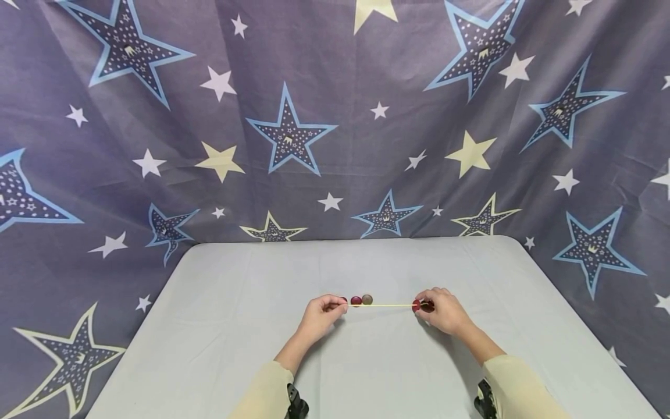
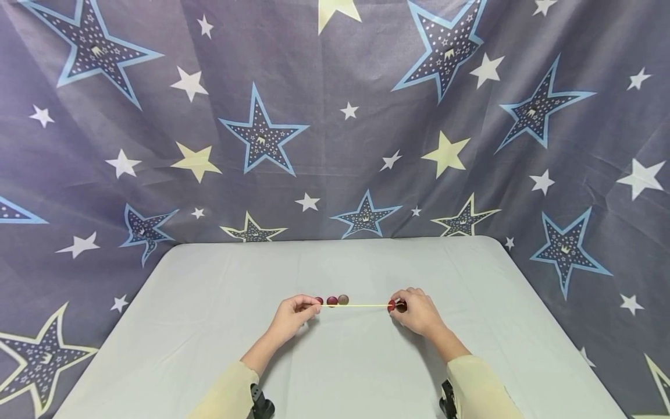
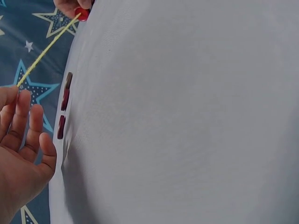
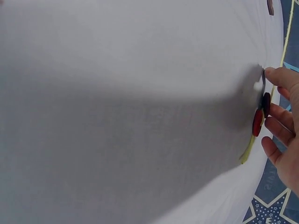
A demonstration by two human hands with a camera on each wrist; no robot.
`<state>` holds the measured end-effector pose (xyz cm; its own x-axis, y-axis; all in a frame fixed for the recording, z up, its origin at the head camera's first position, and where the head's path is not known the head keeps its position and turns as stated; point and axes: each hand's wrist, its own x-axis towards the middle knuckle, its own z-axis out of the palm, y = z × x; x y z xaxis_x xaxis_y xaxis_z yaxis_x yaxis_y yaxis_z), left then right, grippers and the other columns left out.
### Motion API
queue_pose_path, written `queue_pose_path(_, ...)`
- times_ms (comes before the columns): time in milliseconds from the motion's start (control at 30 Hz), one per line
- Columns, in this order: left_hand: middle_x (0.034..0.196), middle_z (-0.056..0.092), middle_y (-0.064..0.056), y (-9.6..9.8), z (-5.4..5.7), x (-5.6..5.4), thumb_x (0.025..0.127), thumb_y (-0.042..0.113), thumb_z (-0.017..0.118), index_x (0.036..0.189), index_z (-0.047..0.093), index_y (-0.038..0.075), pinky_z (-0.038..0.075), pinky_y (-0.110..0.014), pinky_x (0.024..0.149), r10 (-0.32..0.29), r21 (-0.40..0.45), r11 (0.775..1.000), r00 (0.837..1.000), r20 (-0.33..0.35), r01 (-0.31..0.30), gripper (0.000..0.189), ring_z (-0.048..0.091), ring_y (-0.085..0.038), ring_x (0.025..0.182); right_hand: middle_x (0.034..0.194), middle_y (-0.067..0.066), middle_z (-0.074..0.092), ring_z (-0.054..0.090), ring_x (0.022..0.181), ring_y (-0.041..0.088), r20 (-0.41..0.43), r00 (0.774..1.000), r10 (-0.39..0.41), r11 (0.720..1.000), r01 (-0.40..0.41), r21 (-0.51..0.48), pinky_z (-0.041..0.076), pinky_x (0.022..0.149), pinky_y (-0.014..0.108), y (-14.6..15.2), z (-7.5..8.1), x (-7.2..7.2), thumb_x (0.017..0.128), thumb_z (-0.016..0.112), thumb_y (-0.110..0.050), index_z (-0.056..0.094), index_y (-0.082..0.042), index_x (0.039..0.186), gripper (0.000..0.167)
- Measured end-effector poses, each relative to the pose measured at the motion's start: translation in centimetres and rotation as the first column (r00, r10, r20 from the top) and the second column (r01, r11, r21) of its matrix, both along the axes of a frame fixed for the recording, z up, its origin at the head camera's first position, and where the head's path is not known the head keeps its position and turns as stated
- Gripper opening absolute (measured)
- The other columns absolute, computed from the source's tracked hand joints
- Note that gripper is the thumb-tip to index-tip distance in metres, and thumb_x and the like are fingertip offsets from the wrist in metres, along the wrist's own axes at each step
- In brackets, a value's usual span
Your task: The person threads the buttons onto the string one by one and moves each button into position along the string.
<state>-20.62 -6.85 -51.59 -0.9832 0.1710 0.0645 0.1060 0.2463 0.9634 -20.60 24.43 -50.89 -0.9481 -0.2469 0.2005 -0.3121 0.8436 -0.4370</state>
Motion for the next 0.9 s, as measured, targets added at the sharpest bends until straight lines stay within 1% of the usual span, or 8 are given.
queue_pose_path(100, 0.082, 0.068, -0.011, 0.02, -0.03, 0.02, 0.082, 0.017, 0.071, 0.09, 0.069, 0.003, 0.043, -0.018, 0.056, 0.001, 0.0, 1.0, 1.0, -0.002, -0.001, 0.016, 0.054, -0.005, 0.066, 0.09, 0.001, 0.064, 0.055, 0.086, 0.02, 0.007, 1.0, -0.008, 1.0, 0.008, 0.006, 0.043, 0.077, 0.037, 0.0, 0.04, 0.04, 0.076, 0.075, -0.021, 0.069, -0.014, 0.094, 0.02)
queue_pose_path(300, 0.08, 0.067, -0.006, -0.05, -0.08, 0.03, 0.083, 0.019, 0.07, 0.09, 0.069, 0.005, 0.044, -0.019, 0.056, -0.013, -0.009, 1.0, 1.0, 0.006, 0.013, 0.016, 0.055, -0.006, 0.066, 0.092, 0.002, 0.063, 0.054, 0.085, 0.019, 0.0, 1.0, -0.025, 0.999, 0.025, 0.036, 0.043, 0.075, 0.038, 0.03, -0.02, -0.08, 0.075, 0.075, -0.021, 0.07, -0.014, 0.095, 0.022)
queue_pose_path(500, 0.08, 0.068, -0.006, -0.05, -0.21, 0.02, 0.084, 0.019, 0.069, 0.091, 0.069, 0.005, 0.044, -0.02, 0.056, -0.023, -0.018, 1.0, 1.0, 0.006, 0.023, 0.015, 0.055, -0.007, 0.067, 0.094, 0.002, 0.063, 0.055, 0.087, 0.021, -0.002, 1.0, -0.025, 0.998, 0.025, 0.061, 0.043, 0.076, 0.04, 0.05, -0.08, -0.06, 0.076, 0.075, -0.021, 0.07, -0.014, 0.097, 0.023)
queue_pose_path(600, 0.08, 0.067, -0.005, 0.01, -0.28, -0.03, 0.084, 0.018, 0.069, 0.091, 0.068, 0.003, 0.044, -0.02, 0.056, -0.028, -0.019, 0.999, 1.0, 0.003, 0.028, 0.016, 0.055, -0.006, 0.067, 0.095, 0.003, 0.063, 0.055, 0.088, 0.022, 0.001, 1.0, -0.026, 0.998, 0.026, 0.062, 0.043, 0.077, 0.04, 0.0, -0.09, 0.01, 0.075, 0.075, -0.021, 0.07, -0.013, 0.098, 0.024)
queue_pose_path(767, 0.08, 0.067, -0.003, 0.08, -0.32, -0.11, 0.084, 0.019, 0.069, 0.091, 0.069, 0.005, 0.044, -0.02, 0.056, -0.03, -0.015, 0.999, 0.999, 0.018, 0.03, 0.016, 0.054, -0.006, 0.066, 0.095, 0.003, 0.063, 0.056, 0.089, 0.023, 0.0, 1.0, -0.025, 0.998, 0.025, 0.056, 0.044, 0.078, 0.041, -0.05, 0.03, 0.05, 0.075, 0.075, -0.023, 0.069, -0.013, 0.097, 0.025)
queue_pose_path(900, 0.079, 0.067, -0.005, 0.06, -0.27, -0.08, 0.084, 0.019, 0.068, 0.091, 0.069, 0.004, 0.044, -0.02, 0.056, -0.033, -0.014, 0.999, 0.999, 0.01, 0.033, 0.016, 0.054, -0.006, 0.066, 0.096, 0.003, 0.064, 0.057, 0.091, 0.023, 0.001, 1.0, -0.022, 0.999, 0.022, 0.049, 0.045, 0.079, 0.041, -0.12, 0.16, 0.04, 0.076, 0.075, -0.024, 0.069, -0.013, 0.098, 0.025)
